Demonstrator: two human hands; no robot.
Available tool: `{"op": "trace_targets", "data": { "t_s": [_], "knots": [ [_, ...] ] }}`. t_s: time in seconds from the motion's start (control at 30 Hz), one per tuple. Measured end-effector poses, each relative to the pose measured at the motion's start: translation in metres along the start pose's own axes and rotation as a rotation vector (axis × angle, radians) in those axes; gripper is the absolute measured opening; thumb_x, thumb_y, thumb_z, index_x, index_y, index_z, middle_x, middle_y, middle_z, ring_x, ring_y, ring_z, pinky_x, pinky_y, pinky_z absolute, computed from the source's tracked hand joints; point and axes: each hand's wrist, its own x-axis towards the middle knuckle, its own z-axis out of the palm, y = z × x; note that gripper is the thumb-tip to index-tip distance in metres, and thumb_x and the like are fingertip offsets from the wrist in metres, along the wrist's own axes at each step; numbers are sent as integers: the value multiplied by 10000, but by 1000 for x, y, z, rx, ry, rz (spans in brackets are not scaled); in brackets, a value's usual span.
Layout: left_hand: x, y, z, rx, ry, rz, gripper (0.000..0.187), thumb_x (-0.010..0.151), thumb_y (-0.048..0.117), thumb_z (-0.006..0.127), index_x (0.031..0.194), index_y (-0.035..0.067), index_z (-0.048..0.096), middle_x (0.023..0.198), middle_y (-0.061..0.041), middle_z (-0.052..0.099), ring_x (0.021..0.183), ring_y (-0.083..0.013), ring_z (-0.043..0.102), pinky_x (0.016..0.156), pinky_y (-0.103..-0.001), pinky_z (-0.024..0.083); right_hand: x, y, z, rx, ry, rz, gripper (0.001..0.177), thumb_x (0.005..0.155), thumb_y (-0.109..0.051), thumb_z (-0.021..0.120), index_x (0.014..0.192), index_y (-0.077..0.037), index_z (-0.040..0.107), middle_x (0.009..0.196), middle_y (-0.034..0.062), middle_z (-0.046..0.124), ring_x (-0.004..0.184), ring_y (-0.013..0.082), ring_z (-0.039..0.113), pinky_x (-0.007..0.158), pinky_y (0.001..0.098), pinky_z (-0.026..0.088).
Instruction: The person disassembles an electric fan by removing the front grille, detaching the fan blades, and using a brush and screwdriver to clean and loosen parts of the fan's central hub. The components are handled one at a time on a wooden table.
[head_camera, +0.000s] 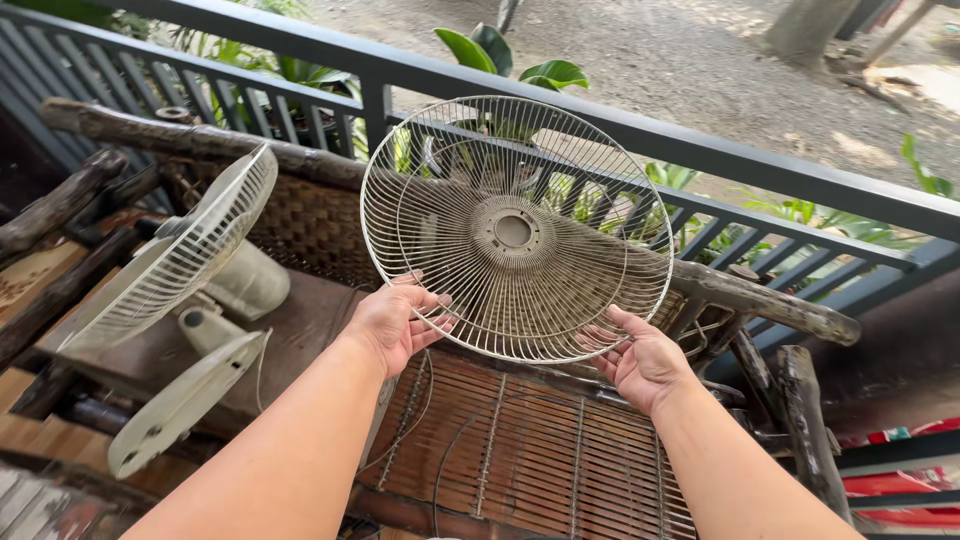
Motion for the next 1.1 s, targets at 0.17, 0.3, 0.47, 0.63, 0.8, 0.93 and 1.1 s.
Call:
{"op": "trace_targets", "data": {
  "t_s": [0.17, 0.3, 0.47, 0.63, 0.8, 0.93, 1.1],
  "knots": [
    [-11, -11, -14, -9, 21, 22, 711, 864, -39, 551, 1517, 201, 402, 1200, -158, 689, 891, -270, 709, 789, -389, 616, 8, 19, 1, -10, -38, 49, 229, 1026, -220, 547, 1183, -75, 629, 1029, 104, 749, 934, 240, 727, 781, 382, 596],
    [-18, -11, -25, 23, 73, 52, 749, 832, -50, 527, 1520, 221, 404, 1224, -133, 693, 878, -270, 730, 791, -392, 616, 24, 31, 4, -54, -60, 90, 238, 1032, -219, 532, 1216, -98, 624, 1076, 78, 746, 978, 230, 711, 846, 404, 558],
    [-22, -10, -55, 56, 165, 43, 527, 849, -10, 562, 1363, 102, 541, 1176, -139, 680, 864, -277, 720, 802, -397, 624, 52, 34, 25, -52, -40, 199, 251, 1042, -161, 467, 1234, -19, 544, 1157, 203, 692, 1029, 325, 708, 948, 467, 579],
    [-27, -19, -96, 26, 253, -45, 365, 903, 97, 608, 1230, -65, 604, 1122, -215, 685, 882, -304, 737, 792, -394, 656, 64, 55, 31, -219, 1, 359, 251, 1029, -110, 466, 1197, 66, 527, 1137, 243, 694, 1009, 336, 726, 911, 450, 615],
    [-35, -16, -114, 92, 301, -151, 500, 907, 257, 701, 1331, 23, 580, 1205, -254, 671, 967, -333, 729, 836, -394, 636, 79, 89, 24, -307, 52, 427, 174, 998, -18, 486, 1151, 63, 500, 1095, 263, 665, 970, 343, 719, 829, 407, 641],
    [-37, -8, -120, 164, 301, -202, 627, 914, 326, 716, 1427, 33, 507, 1341, -269, 575, 1079, -365, 705, 910, -434, 620, 91, 119, 13, -242, 95, 546, 240, 974, -47, 512, 1099, 158, 507, 1076, 280, 658, 931, 350, 721, 802, 379, 639],
    [-29, 1, -142, 223, 242, -208, 665, 895, 323, 705, 1465, 61, 484, 1445, -266, 550, 1154, -372, 684, 975, -474, 586, 88, 145, 10, -176, 155, 578, 275, 962, -41, 502, 1123, 182, 516, 1076, 281, 671, 894, 346, 736, 771, 354, 642]
  ]
}}
